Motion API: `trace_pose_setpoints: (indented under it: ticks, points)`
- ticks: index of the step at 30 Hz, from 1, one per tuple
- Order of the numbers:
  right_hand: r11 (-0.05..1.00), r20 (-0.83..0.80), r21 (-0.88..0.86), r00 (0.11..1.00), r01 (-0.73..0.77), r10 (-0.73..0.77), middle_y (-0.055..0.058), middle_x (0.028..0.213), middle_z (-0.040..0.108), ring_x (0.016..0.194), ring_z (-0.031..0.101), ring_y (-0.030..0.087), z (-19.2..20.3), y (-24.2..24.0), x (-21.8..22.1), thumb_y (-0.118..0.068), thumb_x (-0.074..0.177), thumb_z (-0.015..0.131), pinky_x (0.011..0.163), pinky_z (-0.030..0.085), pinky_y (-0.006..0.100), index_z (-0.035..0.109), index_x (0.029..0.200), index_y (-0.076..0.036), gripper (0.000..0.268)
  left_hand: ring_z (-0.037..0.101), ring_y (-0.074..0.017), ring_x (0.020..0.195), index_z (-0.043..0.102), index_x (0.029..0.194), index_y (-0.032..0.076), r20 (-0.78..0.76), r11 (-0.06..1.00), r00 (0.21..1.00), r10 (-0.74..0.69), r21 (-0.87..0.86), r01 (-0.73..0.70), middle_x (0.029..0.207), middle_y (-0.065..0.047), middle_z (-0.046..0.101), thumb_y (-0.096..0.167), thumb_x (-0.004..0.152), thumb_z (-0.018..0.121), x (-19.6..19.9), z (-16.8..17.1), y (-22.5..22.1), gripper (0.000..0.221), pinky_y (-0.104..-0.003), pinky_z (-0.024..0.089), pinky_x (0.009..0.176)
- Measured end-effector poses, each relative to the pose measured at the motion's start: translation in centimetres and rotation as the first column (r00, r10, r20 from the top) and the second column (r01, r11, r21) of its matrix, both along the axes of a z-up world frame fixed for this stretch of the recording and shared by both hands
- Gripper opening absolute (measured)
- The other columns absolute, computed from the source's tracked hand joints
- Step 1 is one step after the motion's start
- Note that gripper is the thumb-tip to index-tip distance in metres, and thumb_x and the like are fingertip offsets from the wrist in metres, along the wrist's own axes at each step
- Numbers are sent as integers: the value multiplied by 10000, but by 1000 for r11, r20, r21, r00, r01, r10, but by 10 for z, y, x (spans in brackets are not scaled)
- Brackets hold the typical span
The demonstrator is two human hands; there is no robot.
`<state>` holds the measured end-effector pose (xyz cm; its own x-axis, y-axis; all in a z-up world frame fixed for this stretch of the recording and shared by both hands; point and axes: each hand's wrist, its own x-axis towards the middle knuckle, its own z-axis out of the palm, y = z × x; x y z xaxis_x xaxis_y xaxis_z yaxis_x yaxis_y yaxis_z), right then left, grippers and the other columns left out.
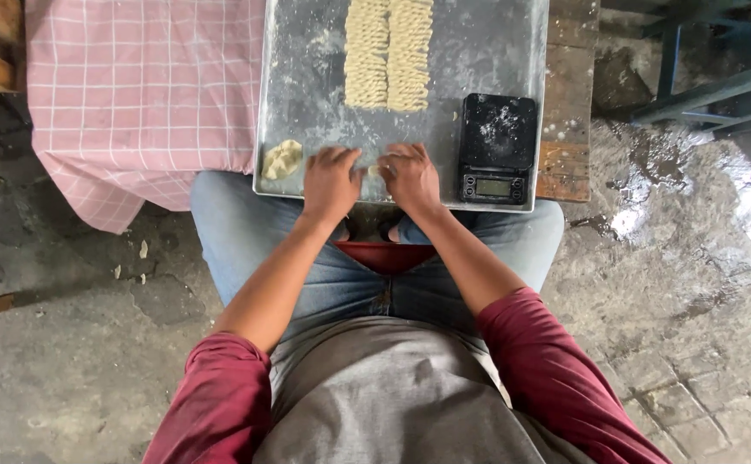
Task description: Rolling small pieces of dough into thin strips and arranging them on a metal tray
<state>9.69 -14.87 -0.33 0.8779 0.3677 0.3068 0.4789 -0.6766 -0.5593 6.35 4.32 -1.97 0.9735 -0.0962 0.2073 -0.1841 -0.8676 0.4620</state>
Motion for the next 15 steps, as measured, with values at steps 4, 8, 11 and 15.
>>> trace_pose_setpoints:
  ticks: [4, 8, 11, 15]
  points:
    - [992, 125, -110, 989, -66, 80, 129, 1217, 723, 1106, 687, 354, -2, 0, -8, -173, 1022, 702, 840, 590, 494, 782, 1163, -88, 183, 672, -341, 1109, 785, 1142, 117, 263, 987, 953, 152, 5, -159, 1129, -108, 719, 204, 865, 857, 17, 2, 34, 299, -492, 540, 868]
    - [901, -272, -287, 930, -325, 248, 231, 1625, 369, 1506, 362, 414, 5, 1, -40, -393, 1150, 478, 1255, 327, 589, 345, 1600, -7, 607, 589, -451, 1269, 698, 1325, 55, 296, 937, 903, 311, 61, -343, 1349, -243, 624, 211, 829, 902, 19, 23, 72, 558, -536, 502, 999]
    - [878, -382, -310, 894, -364, 236, 248, 1694, 175, 1567, 200, 422, 5, 9, -29, -431, 1171, 401, 1298, 214, 619, 185, 1638, 17, 682, 411, -440, 1480, 527, 1514, -4, -22, 920, 922, 386, 79, -384, 1547, -279, 481, 274, 1067, 705, 20, 30, 81, 555, -527, 400, 1170]
    - [866, -343, -344, 907, -362, 243, 225, 1719, 69, 1594, 102, 395, -11, 27, 2, -411, 1188, 366, 1319, 142, 612, 119, 1657, 5, 674, 314, -433, 1543, 446, 1572, -14, -196, 931, 911, 364, 115, -347, 1615, -295, 386, 322, 1148, 543, 17, 62, 71, 550, -512, 347, 1231]
